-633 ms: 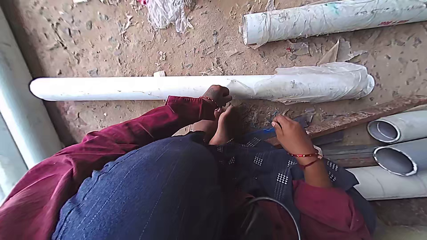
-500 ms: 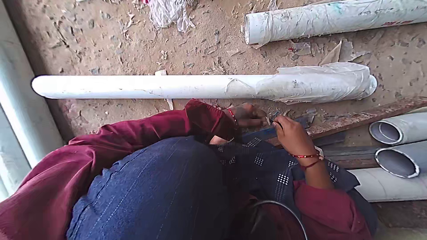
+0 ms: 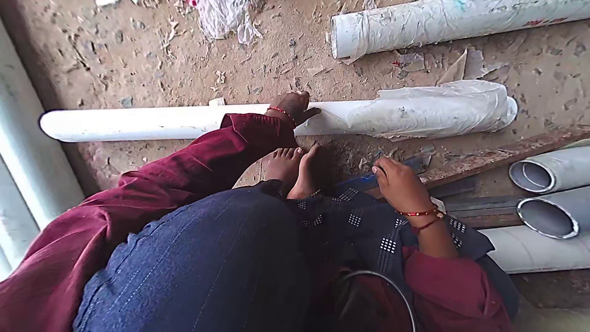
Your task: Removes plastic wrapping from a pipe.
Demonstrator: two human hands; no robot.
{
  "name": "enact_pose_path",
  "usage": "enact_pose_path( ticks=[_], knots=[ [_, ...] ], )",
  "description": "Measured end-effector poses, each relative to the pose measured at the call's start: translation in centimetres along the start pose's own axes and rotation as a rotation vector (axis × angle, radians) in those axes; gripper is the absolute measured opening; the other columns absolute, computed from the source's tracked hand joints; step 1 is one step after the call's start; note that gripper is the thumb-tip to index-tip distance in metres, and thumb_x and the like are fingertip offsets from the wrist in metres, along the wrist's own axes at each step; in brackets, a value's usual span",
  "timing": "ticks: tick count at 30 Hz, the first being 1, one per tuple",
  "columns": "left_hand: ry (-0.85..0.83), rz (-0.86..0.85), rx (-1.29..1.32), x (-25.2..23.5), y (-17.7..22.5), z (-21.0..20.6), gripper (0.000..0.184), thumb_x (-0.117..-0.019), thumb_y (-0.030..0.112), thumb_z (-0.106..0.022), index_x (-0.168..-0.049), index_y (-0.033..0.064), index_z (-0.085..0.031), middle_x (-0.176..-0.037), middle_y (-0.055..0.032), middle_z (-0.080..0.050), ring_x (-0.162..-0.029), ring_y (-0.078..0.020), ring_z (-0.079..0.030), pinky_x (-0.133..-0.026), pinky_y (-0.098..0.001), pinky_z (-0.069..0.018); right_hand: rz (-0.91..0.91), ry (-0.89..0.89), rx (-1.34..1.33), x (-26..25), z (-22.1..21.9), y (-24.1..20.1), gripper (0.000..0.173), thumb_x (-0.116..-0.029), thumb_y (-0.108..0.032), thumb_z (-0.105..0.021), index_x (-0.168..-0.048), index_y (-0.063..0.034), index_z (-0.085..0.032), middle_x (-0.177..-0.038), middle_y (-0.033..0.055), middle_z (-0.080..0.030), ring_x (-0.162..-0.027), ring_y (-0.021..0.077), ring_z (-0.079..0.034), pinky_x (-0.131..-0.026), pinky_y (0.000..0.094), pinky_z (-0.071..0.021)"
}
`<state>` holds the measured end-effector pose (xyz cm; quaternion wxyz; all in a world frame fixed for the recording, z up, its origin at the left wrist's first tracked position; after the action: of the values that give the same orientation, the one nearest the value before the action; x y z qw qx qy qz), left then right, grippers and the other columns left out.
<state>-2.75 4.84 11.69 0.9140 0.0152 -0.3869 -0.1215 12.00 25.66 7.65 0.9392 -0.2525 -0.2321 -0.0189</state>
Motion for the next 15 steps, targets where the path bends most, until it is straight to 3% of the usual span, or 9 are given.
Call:
enact_pose_path(
  ticks=[1, 2, 4, 6, 11, 15],
  knots=[
    [0.228, -0.154, 0.005, -2.5, -1.9, -3.7, 0.037, -0.1110, 0.023, -0.044, -0.117, -0.0079, -0.064, -0.111, -0.0324, -0.069, -0.108, -0.0510, -0.067, -0.090, -0.0667, -0.0499, -0.004, -0.002, 0.000, 0.0, 0.0, 0.0, 0.018, -0.1035, -0.004, -0.056, -0.103, 0.0091, -0.068, -0.097, 0.0260, -0.069, -0.094, 0.0424, -0.070, -0.083, 0.0577, -0.0542],
    [0.210, -0.247, 0.030, -5.0, -3.4, -5.3, 0.036, -0.1106, 0.019, -0.041, -0.116, -0.0075, -0.064, -0.109, -0.0333, -0.069, -0.106, -0.0533, -0.067, -0.086, -0.0700, -0.0489, -0.012, -0.006, -0.001, 0.0, -0.1, 0.1, 0.018, -0.1037, -0.004, -0.056, -0.103, 0.0092, -0.068, -0.097, 0.0261, -0.069, -0.094, 0.0425, -0.070, -0.083, 0.0574, -0.0541],
    [0.071, -0.322, 0.081, -7.9, -4.5, -5.7, 0.035, -0.1099, 0.015, -0.039, -0.117, -0.0095, -0.063, -0.111, -0.0340, -0.067, -0.111, -0.0539, -0.065, -0.092, -0.0703, -0.0462, -0.031, -0.021, 0.002, -0.1, 0.0, 0.1, 0.019, -0.1041, -0.005, -0.055, -0.104, 0.0091, -0.068, -0.098, 0.0261, -0.069, -0.095, 0.0426, -0.070, -0.084, 0.0572, -0.0538],
    [0.065, -0.382, 0.117, -8.3, -4.7, -5.9, 0.033, -0.1078, 0.012, -0.041, -0.108, -0.0128, -0.063, -0.104, -0.0339, -0.068, -0.106, -0.0528, -0.066, -0.090, -0.0676, -0.0474, -0.047, -0.037, 0.006, -0.2, 0.1, 0.1, 0.020, -0.1047, -0.006, -0.055, -0.105, 0.0086, -0.068, -0.099, 0.0259, -0.069, -0.096, 0.0420, -0.069, -0.085, 0.0570, -0.0535],
    [0.217, -0.508, 0.337, -6.8, -4.6, -9.9, 0.029, -0.1022, 0.008, -0.050, -0.089, -0.0126, -0.064, -0.079, -0.0287, -0.067, -0.078, -0.0457, -0.069, -0.072, -0.0606, -0.0522, -0.049, -0.063, -0.004, -0.6, -0.1, 0.3, 0.020, -0.1049, -0.006, -0.054, -0.106, 0.0088, -0.068, -0.100, 0.0267, -0.069, -0.097, 0.0430, -0.069, -0.085, 0.0584, -0.0529],
    [0.166, -0.537, 0.429, -7.0, -5.0, -12.3, 0.028, -0.1039, 0.012, -0.053, -0.094, -0.0103, -0.067, -0.084, -0.0262, -0.069, -0.080, -0.0412, -0.070, -0.076, -0.0580, -0.0546, -0.110, -0.122, 0.004, -1.4, -0.2, 0.5, 0.020, -0.1061, -0.007, -0.053, -0.108, 0.0081, -0.067, -0.102, 0.0264, -0.069, -0.098, 0.0424, -0.068, -0.087, 0.0581, -0.0523]
  ],
)
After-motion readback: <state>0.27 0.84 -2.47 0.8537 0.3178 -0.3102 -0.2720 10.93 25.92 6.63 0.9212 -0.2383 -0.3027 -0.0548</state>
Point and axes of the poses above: each hand's wrist, its own x-axis away from the middle knuckle, its own z-axis out of the back of the hand, y = z × x, the point moved 1 cm from there along -x, towards the middle knuckle
